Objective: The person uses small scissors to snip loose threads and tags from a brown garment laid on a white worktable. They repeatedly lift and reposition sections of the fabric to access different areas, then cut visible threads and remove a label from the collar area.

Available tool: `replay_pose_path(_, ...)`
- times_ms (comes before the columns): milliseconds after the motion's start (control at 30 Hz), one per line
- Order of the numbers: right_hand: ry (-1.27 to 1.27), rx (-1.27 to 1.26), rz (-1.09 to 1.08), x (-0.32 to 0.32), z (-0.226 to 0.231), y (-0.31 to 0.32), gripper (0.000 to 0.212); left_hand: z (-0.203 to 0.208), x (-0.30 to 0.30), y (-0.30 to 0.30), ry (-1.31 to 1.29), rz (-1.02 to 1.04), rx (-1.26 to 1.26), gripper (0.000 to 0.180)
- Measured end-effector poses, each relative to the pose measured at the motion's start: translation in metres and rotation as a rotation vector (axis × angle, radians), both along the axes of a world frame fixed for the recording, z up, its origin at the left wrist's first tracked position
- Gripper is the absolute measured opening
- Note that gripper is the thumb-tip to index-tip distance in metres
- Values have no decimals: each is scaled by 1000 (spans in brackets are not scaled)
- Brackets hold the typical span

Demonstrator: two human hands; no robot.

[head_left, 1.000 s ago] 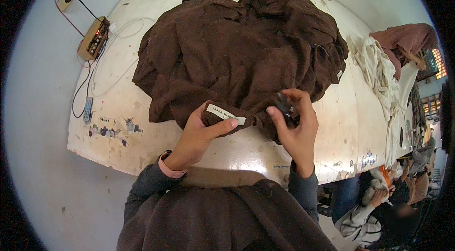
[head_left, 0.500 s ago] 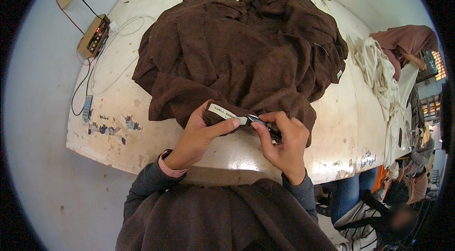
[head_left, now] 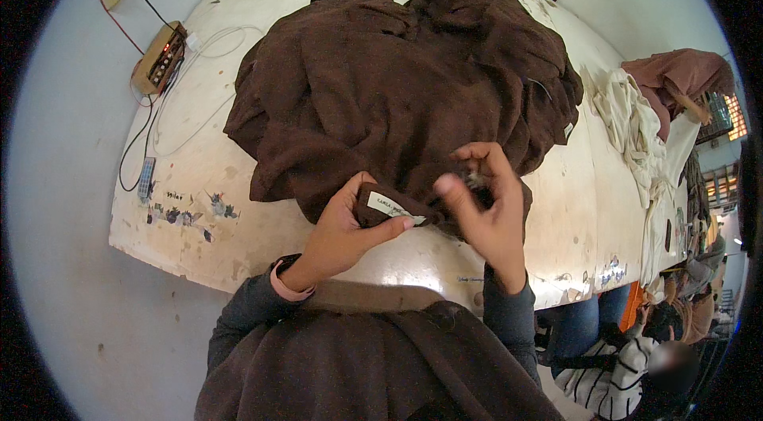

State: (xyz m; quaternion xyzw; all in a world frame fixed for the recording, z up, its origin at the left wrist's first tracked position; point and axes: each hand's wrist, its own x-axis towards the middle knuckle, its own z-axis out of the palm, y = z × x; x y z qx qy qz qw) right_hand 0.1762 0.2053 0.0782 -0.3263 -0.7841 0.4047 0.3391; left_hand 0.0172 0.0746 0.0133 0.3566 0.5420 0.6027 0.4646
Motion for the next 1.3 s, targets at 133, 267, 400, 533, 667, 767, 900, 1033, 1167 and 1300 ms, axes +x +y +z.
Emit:
replay_pose_path(133,-35,102,142,-7,-4,-17,34,-2,-1,-1,133,-3,42,33)
replay_pose_path(267,-122,171,324,-10,-22,1,30,-5,2,0,162,-116,47,35)
replay_pose_path(400,-127,287,295,-26,-17,3,27,-10,4,2,61,-202,61,39)
replay_pose_path(533,-70,410,186,-34,-3,-3,26,-8,5,5,137,-125,137,37)
replay_pose_path(667,-151,208,147,-14,6,-17,29,-9,2,4,163,-38,94,33)
replay_pose_path(767,-255,158,176,-5,8,-25,29,-6,2,3,293,19,113,31)
replay_pose_path(900,-259,188,180,-2,0,-28,28,1,2,4,333,-3,93,31)
replay_pose_path(1033,-284,375,189,-4,0,-31,26,0,1,4,310,5,151,30)
replay_pose_path(1167,-285,477,199,-3,-1,-31,25,1,0,4,340,3,183,29)
replay_pose_path(1300,-258,477,237,0,-6,-25,24,2,1,4,338,-35,105,28)
